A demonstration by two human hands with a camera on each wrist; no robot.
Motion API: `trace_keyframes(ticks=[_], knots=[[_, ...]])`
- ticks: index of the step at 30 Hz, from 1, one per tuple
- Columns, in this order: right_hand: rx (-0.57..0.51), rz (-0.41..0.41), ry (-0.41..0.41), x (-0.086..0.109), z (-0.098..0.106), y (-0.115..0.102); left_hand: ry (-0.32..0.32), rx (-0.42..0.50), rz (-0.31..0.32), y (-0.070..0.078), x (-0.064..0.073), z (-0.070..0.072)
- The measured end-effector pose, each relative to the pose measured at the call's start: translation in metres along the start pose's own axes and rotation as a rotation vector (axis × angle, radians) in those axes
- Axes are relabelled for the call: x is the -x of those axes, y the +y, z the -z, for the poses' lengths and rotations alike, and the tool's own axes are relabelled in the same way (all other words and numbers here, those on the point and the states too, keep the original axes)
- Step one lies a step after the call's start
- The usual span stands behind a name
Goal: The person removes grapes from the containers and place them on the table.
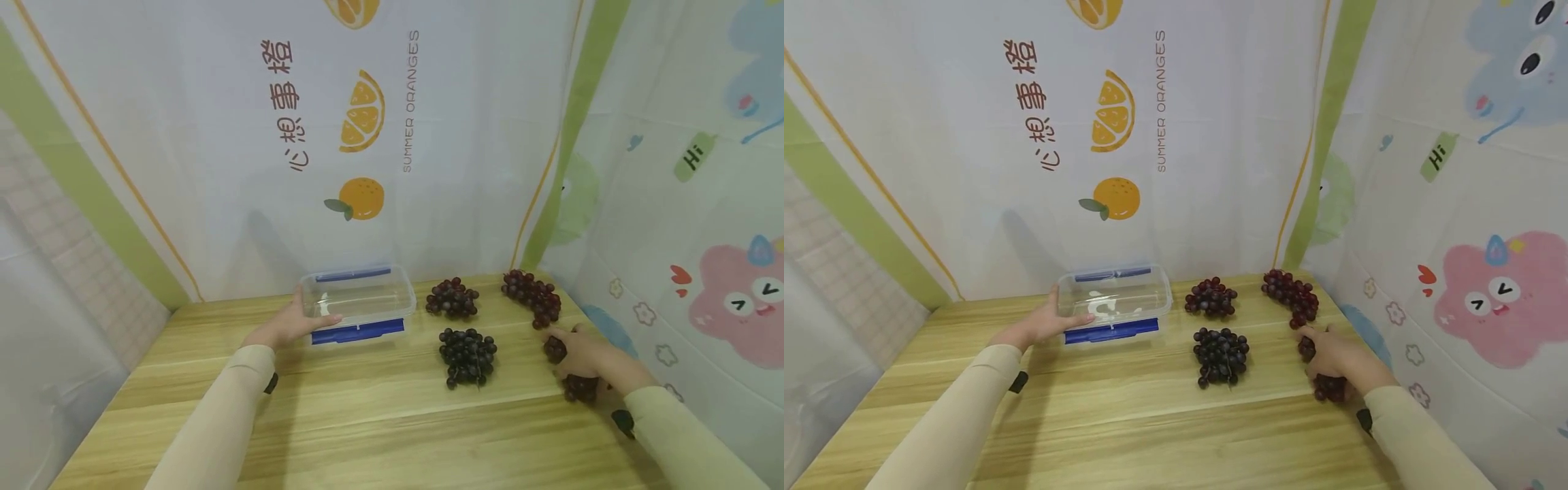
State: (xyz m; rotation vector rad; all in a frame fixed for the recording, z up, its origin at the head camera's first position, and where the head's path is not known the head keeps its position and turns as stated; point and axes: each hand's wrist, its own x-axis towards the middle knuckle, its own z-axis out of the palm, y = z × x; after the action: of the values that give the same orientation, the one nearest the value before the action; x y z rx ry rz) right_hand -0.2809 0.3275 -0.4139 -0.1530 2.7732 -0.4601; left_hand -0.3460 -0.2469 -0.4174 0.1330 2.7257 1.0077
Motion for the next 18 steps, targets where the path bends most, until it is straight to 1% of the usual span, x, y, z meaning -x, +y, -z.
trace_keyframes(ticks=[4, 7, 10, 12, 15, 18], knots=[[-0.056, -0.032, 0.032, -0.001, 0.0021, 0.0047, 0.003, -0.015, -0.003, -0.0007, 0.0001, -0.0018], [-0.134, -0.068, 0.034, -0.0013, 0.0028, 0.0069, 0.001, -0.019, -0.005, -0.0004, 0.0003, -0.0018], [-0.163, -0.076, 0.034, -0.001, 0.0053, 0.0072, 0.003, -0.006, -0.011, 0.0006, -0.0003, -0.0018], [-0.175, -0.071, 0.034, -0.0013, 0.007, 0.0057, 0.001, 0.001, -0.013, 0.0008, 0.0001, -0.0015], [-0.162, -0.042, 0.036, -0.0014, 0.0086, 0.0028, -0.005, 0.004, -0.002, -0.0003, 0.0007, -0.0002], [-0.142, -0.01, 0.038, 0.0001, 0.0099, -0.0002, -0.001, 0.005, -0.005, -0.0012, 0.0006, 0.0004]])
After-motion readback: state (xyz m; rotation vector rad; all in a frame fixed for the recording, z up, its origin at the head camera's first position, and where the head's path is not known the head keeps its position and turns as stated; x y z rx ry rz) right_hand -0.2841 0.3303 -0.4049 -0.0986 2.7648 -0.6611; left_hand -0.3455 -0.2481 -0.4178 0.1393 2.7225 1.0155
